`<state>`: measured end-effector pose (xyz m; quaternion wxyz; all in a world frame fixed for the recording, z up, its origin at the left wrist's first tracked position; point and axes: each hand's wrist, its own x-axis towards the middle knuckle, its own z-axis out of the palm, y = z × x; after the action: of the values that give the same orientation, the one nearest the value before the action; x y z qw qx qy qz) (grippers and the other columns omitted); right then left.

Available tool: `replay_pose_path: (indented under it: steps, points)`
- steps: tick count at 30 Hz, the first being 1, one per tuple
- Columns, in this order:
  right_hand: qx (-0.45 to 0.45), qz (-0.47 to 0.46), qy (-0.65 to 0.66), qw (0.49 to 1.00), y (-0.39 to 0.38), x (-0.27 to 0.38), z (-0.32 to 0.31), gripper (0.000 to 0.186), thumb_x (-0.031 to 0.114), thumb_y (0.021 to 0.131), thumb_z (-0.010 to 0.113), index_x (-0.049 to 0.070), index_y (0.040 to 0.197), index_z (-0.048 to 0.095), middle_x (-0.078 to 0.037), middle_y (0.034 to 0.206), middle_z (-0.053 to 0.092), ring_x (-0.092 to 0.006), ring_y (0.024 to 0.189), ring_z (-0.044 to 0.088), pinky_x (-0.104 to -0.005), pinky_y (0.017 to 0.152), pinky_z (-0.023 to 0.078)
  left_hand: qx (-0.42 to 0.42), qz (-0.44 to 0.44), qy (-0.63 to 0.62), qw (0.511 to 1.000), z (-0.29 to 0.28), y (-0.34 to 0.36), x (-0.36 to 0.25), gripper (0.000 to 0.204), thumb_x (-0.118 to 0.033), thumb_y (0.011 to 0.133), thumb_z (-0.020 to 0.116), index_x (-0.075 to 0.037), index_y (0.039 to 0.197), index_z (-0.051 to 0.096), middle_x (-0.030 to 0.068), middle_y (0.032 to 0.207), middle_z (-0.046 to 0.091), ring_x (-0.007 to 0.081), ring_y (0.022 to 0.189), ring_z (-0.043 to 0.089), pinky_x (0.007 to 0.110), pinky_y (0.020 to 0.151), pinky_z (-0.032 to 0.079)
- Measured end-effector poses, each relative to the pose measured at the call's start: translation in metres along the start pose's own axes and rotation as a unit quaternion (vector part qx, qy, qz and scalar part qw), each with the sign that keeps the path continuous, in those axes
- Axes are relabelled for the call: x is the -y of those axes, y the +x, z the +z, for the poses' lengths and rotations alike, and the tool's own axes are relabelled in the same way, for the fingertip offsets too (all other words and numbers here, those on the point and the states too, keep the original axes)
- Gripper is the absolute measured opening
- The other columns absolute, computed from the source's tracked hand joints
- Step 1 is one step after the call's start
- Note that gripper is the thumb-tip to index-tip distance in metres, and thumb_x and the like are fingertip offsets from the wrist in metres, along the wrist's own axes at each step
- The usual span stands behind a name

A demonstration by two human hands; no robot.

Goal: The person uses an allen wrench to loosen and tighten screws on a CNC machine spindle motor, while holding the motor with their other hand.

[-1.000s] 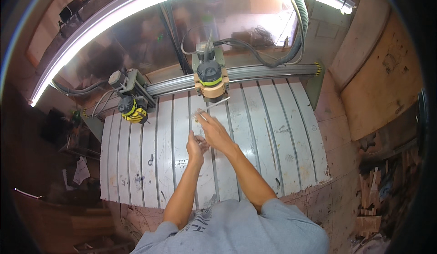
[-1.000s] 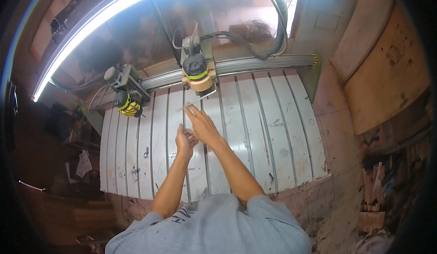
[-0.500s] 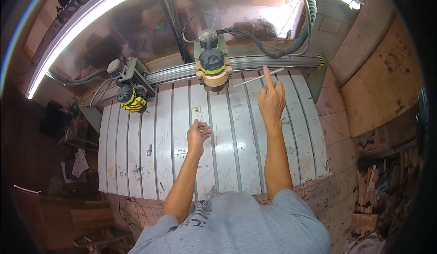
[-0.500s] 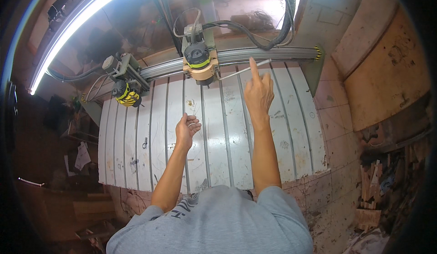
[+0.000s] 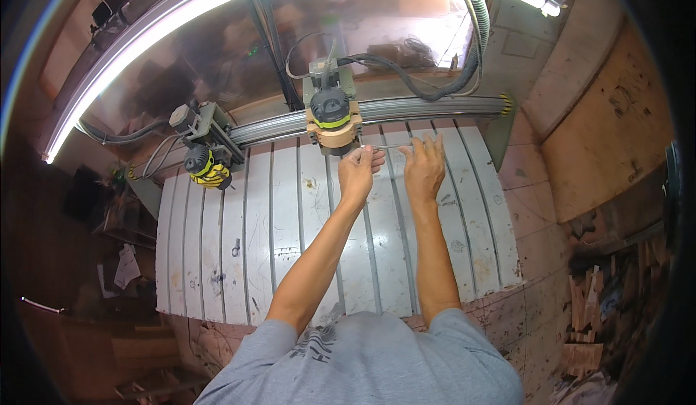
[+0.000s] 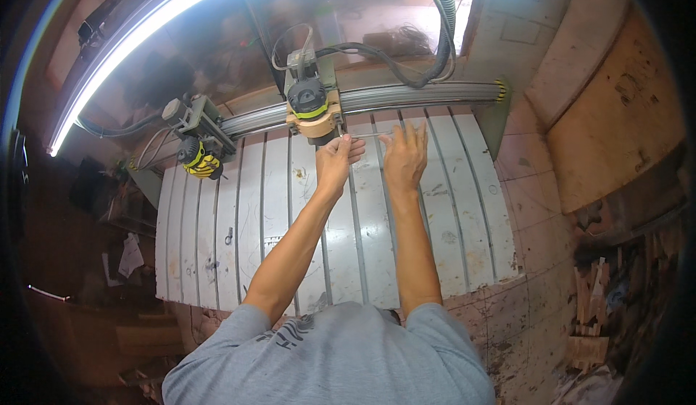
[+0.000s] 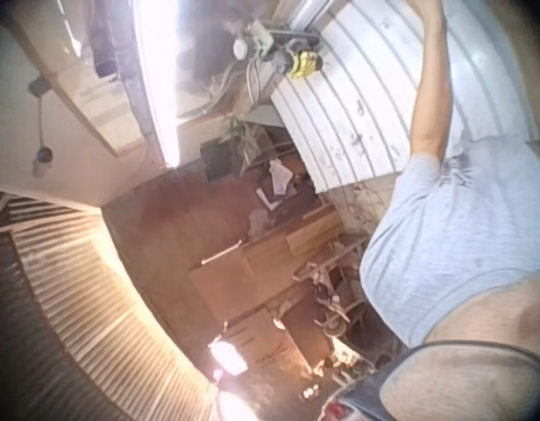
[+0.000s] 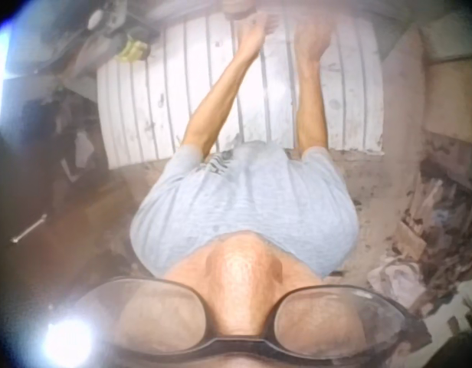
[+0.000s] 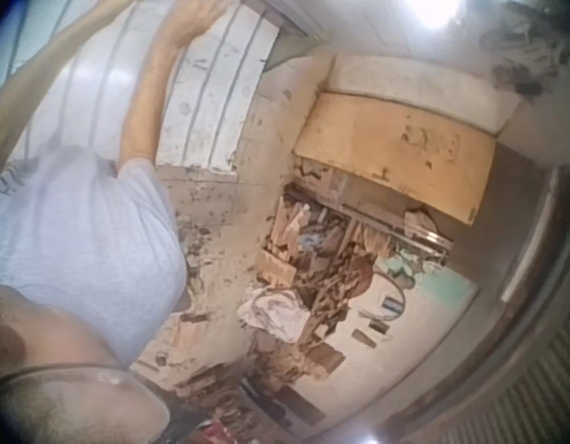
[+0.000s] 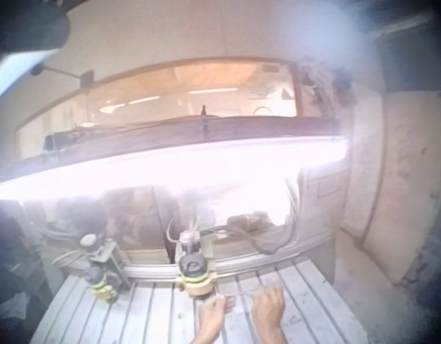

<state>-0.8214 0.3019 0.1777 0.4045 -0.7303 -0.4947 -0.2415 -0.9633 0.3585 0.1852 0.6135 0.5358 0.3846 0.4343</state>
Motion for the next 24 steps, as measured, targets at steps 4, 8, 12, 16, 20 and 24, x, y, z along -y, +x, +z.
replay_pose_path:
  steps: [4, 8, 12, 16, 20, 24]
  points:
    - [0.124, 0.107, 0.063, 0.984, -0.028, 0.001, 0.021, 0.026, 0.029, 0.093, 0.072, 0.004, 0.095, 0.069, -0.019, 0.104, 0.073, -0.0447, 0.104, 0.068, -0.0517, 0.081, 0.056, -0.068, 0.104, 0.238, 0.963, -0.006, 0.002, 0.002, 0.042, -0.035, 0.104, 0.060, 0.004, 0.097, 0.075, 0.0150, 0.084, 0.077, 0.0271, 0.080, 0.076, 0.037, 0.076, 0.058]
    - [0.171, 0.170, 0.104, 0.965, -0.063, 0.017, 0.048, 0.025, 0.030, 0.101, 0.062, 0.006, 0.095, 0.067, -0.022, 0.086, 0.072, -0.0454, 0.081, 0.070, -0.0560, 0.068, 0.053, -0.088, 0.182, 0.398, 0.895, -0.009, -0.002, -0.010, 0.035, -0.028, 0.101, 0.061, 0.000, 0.081, 0.071, 0.0212, 0.071, 0.069, 0.0407, 0.070, 0.069, 0.046, 0.066, 0.052]
    - [0.205, 0.213, 0.197, 0.935, -0.079, 0.048, 0.061, 0.026, 0.027, 0.105, 0.053, 0.006, 0.099, 0.066, -0.024, 0.076, 0.070, -0.0469, 0.074, 0.070, -0.0572, 0.068, 0.051, -0.082, 0.213, 0.440, 0.869, -0.013, -0.007, -0.023, 0.032, -0.023, 0.099, 0.062, -0.001, 0.077, 0.066, 0.0258, 0.072, 0.065, 0.0485, 0.070, 0.063, 0.053, 0.064, 0.049]
    - [0.236, 0.294, 0.294, 0.879, -0.087, 0.078, 0.063, 0.026, 0.027, 0.103, 0.054, 0.004, 0.100, 0.066, -0.025, 0.085, 0.072, -0.0437, 0.082, 0.072, -0.0519, 0.072, 0.054, -0.065, 0.236, 0.474, 0.846, -0.018, -0.006, -0.026, 0.028, -0.019, 0.098, 0.062, 0.000, 0.076, 0.064, 0.0257, 0.072, 0.065, 0.0470, 0.070, 0.065, 0.053, 0.062, 0.050]
    - [0.228, 0.291, 0.339, 0.865, -0.098, 0.099, 0.077, 0.029, 0.031, 0.099, 0.061, 0.003, 0.104, 0.067, -0.026, 0.091, 0.072, -0.0436, 0.090, 0.072, -0.0484, 0.072, 0.055, -0.048, 0.301, 0.485, 0.820, -0.025, 0.001, -0.022, 0.028, -0.020, 0.098, 0.062, 0.000, 0.078, 0.063, 0.0242, 0.073, 0.065, 0.0465, 0.070, 0.065, 0.054, 0.062, 0.050]
    - [0.237, 0.241, 0.327, 0.883, -0.100, 0.111, 0.077, 0.029, 0.029, 0.097, 0.063, 0.002, 0.108, 0.067, -0.025, 0.089, 0.072, -0.0437, 0.090, 0.071, -0.0494, 0.072, 0.054, -0.042, 0.304, 0.514, 0.801, -0.029, 0.006, -0.021, 0.026, -0.020, 0.098, 0.062, -0.001, 0.080, 0.066, 0.0227, 0.074, 0.067, 0.0443, 0.071, 0.066, 0.053, 0.063, 0.050]
